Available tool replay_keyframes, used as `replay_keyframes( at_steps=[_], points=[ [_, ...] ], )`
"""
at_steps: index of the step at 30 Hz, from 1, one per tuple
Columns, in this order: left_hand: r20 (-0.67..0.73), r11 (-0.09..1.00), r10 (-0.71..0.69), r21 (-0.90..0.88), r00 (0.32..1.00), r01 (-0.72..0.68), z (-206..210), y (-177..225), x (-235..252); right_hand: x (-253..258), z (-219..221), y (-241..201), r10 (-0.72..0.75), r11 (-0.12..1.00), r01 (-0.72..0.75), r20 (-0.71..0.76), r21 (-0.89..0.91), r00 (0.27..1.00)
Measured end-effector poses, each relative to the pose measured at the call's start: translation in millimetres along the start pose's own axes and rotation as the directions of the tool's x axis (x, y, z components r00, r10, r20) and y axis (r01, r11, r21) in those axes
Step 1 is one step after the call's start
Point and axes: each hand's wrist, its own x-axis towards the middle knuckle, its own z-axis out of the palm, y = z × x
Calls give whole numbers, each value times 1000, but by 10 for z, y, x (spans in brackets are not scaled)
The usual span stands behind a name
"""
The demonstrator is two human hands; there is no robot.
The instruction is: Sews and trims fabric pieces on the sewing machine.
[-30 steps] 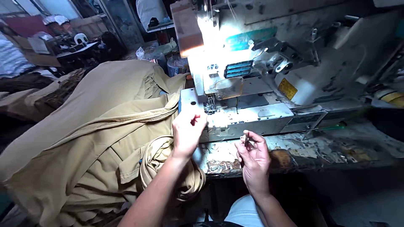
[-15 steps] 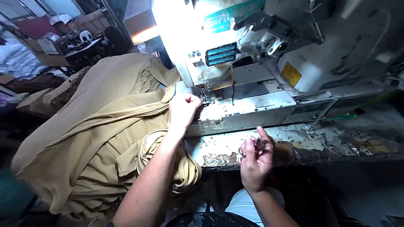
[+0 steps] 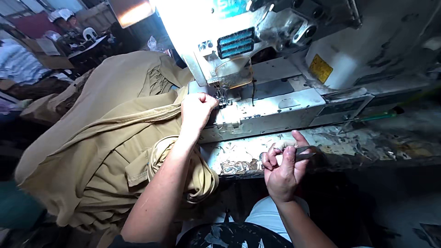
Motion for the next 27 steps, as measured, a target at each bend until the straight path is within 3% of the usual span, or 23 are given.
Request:
replay_keyframes(
  at_steps=[27],
  points=[
    [-46, 1000, 10, 24, 999, -9, 31, 3, -9, 8, -40, 13, -5, 999, 6, 25, -32, 1000]
  ],
)
